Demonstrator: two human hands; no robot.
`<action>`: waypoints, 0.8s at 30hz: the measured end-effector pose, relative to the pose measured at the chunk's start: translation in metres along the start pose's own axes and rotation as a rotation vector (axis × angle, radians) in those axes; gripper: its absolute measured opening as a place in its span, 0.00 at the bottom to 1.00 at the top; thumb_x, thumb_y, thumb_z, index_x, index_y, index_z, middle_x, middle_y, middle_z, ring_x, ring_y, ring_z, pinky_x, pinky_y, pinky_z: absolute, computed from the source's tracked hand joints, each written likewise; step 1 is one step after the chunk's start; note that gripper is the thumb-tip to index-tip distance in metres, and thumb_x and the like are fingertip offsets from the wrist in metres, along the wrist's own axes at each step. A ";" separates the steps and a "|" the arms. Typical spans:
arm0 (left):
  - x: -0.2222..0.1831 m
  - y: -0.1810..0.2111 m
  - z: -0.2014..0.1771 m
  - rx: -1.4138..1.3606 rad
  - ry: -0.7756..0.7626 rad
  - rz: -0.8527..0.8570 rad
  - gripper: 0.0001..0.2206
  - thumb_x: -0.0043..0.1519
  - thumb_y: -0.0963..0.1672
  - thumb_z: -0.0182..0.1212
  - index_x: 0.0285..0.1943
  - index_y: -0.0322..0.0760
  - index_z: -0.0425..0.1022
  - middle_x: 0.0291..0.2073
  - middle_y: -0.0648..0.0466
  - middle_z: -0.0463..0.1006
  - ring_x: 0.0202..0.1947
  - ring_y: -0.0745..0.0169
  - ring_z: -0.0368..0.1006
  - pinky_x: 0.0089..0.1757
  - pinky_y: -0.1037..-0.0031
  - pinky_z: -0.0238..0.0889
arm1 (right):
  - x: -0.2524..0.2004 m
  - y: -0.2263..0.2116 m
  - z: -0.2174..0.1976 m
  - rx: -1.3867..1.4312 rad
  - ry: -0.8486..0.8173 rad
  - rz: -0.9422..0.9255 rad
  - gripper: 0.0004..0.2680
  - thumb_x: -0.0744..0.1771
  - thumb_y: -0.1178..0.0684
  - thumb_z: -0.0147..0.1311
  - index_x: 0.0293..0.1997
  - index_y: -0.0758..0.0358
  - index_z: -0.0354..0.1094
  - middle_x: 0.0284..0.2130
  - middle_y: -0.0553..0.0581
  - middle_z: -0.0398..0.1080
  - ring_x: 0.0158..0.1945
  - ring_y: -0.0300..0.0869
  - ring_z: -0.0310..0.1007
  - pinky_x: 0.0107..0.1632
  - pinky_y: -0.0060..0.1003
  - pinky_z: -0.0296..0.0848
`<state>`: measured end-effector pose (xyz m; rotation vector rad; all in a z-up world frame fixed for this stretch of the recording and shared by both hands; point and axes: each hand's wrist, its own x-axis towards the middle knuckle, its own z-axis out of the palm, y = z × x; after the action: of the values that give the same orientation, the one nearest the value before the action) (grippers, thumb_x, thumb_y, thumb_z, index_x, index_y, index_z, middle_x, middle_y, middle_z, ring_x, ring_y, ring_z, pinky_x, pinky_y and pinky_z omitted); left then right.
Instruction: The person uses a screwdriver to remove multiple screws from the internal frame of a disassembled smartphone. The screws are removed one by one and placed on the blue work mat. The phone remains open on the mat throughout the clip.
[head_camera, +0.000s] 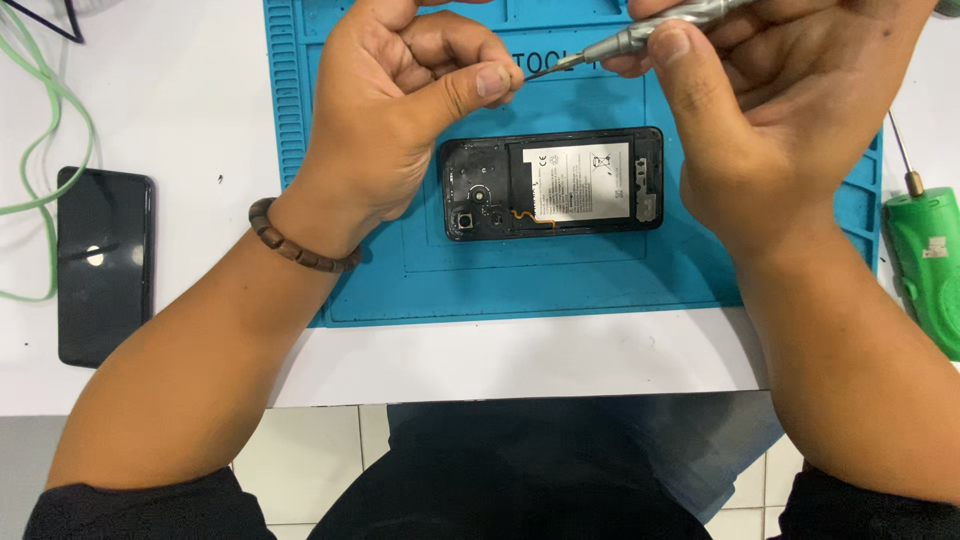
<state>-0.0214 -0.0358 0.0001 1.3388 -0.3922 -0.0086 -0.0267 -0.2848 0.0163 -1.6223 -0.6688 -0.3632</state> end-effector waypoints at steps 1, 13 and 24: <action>-0.001 0.000 0.000 0.000 -0.001 -0.001 0.16 0.68 0.36 0.67 0.62 0.32 0.66 0.41 0.44 0.79 0.44 0.55 0.79 0.51 0.68 0.78 | 0.000 -0.001 0.000 0.000 0.001 0.001 0.21 0.79 0.78 0.52 0.67 0.57 0.41 0.51 0.86 0.65 0.51 0.70 0.77 0.59 0.64 0.89; -0.003 0.006 0.007 0.086 0.023 0.022 0.15 0.68 0.36 0.66 0.60 0.35 0.66 0.41 0.45 0.79 0.44 0.57 0.79 0.52 0.70 0.77 | 0.005 -0.004 -0.002 -0.103 -0.078 -0.122 0.24 0.77 0.78 0.57 0.68 0.59 0.41 0.49 0.87 0.70 0.54 0.71 0.81 0.54 0.51 0.77; -0.010 0.017 0.031 0.183 0.066 0.020 0.15 0.67 0.36 0.65 0.55 0.34 0.62 0.38 0.47 0.79 0.41 0.62 0.76 0.48 0.75 0.70 | 0.013 -0.025 -0.015 -0.284 -0.216 -0.199 0.12 0.76 0.72 0.62 0.55 0.86 0.55 0.44 0.80 0.74 0.50 0.65 0.80 0.55 0.50 0.80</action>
<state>-0.0431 -0.0583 0.0187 1.5119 -0.3571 0.0898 -0.0293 -0.2949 0.0463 -1.8872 -0.9824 -0.4471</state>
